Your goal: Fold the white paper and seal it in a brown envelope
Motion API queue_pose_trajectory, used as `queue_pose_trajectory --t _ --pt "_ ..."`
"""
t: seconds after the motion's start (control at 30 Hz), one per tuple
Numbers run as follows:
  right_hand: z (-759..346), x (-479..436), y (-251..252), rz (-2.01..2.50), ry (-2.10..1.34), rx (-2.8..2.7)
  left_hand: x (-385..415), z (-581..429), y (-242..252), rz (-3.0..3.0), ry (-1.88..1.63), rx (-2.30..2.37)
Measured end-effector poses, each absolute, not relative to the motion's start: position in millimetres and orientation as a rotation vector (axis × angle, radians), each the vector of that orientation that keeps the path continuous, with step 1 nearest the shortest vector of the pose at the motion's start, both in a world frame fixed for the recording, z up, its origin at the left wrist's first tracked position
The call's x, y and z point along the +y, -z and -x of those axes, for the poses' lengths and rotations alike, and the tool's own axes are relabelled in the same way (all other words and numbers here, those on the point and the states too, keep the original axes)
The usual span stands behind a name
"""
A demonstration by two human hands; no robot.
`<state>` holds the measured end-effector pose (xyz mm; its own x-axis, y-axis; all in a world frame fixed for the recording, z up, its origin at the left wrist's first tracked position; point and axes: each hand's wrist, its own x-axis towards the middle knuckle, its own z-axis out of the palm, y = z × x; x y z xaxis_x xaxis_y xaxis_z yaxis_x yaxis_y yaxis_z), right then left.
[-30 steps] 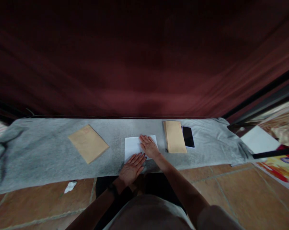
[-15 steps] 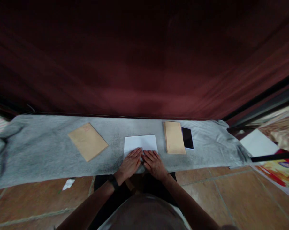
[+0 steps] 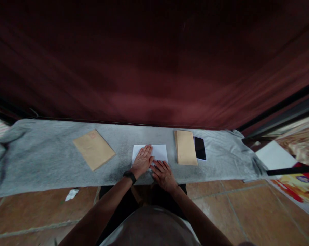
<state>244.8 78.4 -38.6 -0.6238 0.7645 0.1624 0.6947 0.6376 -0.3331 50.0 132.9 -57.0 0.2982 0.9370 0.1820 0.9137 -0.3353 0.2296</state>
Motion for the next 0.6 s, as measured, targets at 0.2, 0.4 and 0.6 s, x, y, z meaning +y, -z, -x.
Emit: queue_pose_trajectory --t 0.2,0.4,0.6 --pt "-245.3 77.9 39.0 1.176 -0.331 -2.552 126.1 -46.5 55.6 -2.454 -0.466 1.814" --pt "-246.5 73.3 45.5 1.185 -0.269 -2.551 109.5 -28.8 58.1 -2.373 -0.479 1.97" --pt "-237.4 78.2 54.4 1.395 -0.267 -2.38 101.4 -20.7 59.3 -2.3 -0.505 2.075"
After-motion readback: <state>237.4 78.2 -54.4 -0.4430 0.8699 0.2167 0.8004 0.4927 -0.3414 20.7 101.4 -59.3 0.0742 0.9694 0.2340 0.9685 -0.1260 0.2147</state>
